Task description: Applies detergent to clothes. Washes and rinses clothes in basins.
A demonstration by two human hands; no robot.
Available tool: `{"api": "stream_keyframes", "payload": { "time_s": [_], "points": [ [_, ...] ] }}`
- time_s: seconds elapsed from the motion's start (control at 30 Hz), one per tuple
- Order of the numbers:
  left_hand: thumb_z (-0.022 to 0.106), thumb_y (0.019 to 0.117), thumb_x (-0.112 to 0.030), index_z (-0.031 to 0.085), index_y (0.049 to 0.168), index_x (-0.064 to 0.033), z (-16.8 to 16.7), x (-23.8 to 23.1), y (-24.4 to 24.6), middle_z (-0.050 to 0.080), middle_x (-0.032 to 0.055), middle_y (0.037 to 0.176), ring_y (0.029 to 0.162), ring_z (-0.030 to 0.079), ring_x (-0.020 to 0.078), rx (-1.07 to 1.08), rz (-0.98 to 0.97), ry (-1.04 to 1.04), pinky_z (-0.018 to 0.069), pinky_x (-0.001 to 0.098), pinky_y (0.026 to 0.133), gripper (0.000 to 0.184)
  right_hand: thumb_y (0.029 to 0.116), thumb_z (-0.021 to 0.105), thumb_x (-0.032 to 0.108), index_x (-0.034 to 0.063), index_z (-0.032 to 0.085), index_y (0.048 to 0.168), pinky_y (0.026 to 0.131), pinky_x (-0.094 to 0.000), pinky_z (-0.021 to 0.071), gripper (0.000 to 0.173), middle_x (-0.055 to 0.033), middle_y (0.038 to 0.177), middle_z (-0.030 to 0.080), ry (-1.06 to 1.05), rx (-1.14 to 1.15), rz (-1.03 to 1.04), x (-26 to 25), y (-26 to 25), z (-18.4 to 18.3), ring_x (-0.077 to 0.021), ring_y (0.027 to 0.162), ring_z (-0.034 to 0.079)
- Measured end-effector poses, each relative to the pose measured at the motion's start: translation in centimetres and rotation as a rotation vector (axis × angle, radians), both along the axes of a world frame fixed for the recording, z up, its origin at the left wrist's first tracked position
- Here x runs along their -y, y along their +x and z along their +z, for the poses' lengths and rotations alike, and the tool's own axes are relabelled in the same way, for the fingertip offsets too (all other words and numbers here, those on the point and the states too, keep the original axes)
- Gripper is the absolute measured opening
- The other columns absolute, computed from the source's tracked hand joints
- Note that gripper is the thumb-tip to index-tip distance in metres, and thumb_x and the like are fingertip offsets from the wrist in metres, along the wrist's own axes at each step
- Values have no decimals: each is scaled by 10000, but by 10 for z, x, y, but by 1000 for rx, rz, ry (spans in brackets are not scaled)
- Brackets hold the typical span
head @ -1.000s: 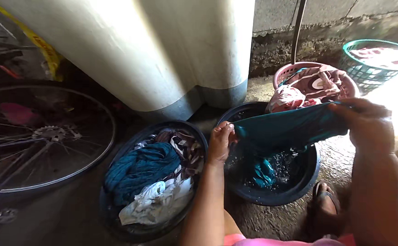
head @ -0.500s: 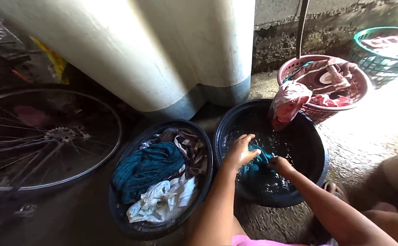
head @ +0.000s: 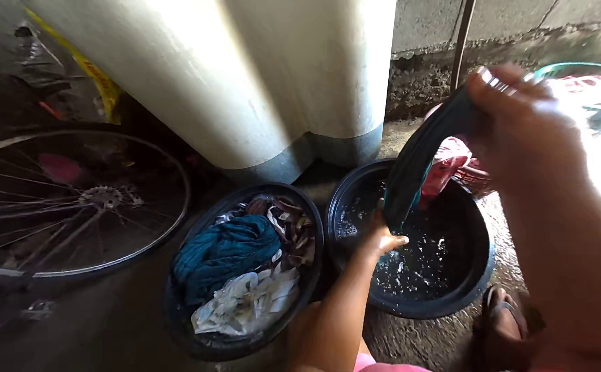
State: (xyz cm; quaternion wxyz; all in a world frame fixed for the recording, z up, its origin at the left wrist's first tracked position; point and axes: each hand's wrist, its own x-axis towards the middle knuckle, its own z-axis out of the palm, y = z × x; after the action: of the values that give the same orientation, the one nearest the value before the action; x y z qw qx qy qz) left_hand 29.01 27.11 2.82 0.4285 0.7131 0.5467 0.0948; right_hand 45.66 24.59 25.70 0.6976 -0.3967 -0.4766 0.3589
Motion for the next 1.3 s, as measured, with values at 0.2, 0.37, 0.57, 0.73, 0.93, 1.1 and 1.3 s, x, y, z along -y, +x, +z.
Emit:
{"api": "stream_keyframes", "payload": {
  "time_s": [0.2,0.37,0.57,0.73,0.93,1.1,1.3],
  "points": [
    [565,1045,-157,459,1487,16,21,-2,3,569,224,1430,1351,539,300,199,140,-38,412,461,1152,486,1075,553,200,31,637,1236,871,-480,634,248,-110,1120,699,515,13,-96,-38,134,-48,-253,992,719],
    [502,1005,-3,508,1407,78,34,-5,-8,602,252,1351,1257,602,269,493,292,20,492,421,1073,410,1028,592,147,-73,622,1091,838,-383,555,231,-135,958,649,-325,639,-405,45,75,-80,-156,863,633],
    [474,984,47,532,1347,124,41,8,6,620,247,1297,1198,615,199,660,220,20,487,340,1058,376,723,937,147,17,312,1599,1129,-611,424,1084,-300,1467,518,-784,835,266,41,29,-258,-447,1344,531],
    [428,985,6,510,1349,105,43,22,12,647,151,1183,1036,645,100,857,147,-133,554,306,939,386,685,961,223,-34,532,1395,1002,-456,552,869,-202,1283,658,-742,433,197,19,-20,-319,-270,1149,664],
    [259,1108,-176,529,1285,-26,48,17,12,681,75,1053,943,680,156,1175,527,-218,595,363,802,357,879,780,129,-57,662,1248,1053,-539,497,429,-240,1185,707,-596,549,-174,9,-14,-280,-345,1156,670],
    [336,1123,-230,424,1492,-82,27,-12,3,547,218,1376,1165,587,341,936,973,-283,523,526,896,407,880,697,23,-34,686,1142,925,-360,570,268,-123,1033,737,-369,323,-303,6,-8,-209,-138,982,701],
    [218,1118,-324,549,1264,-111,12,9,25,652,91,1062,943,638,209,1164,657,-508,555,422,775,420,891,645,-39,0,648,1179,860,-361,571,290,-116,1017,698,-285,69,-341,-15,-20,-147,-137,942,678]
  ]
}}
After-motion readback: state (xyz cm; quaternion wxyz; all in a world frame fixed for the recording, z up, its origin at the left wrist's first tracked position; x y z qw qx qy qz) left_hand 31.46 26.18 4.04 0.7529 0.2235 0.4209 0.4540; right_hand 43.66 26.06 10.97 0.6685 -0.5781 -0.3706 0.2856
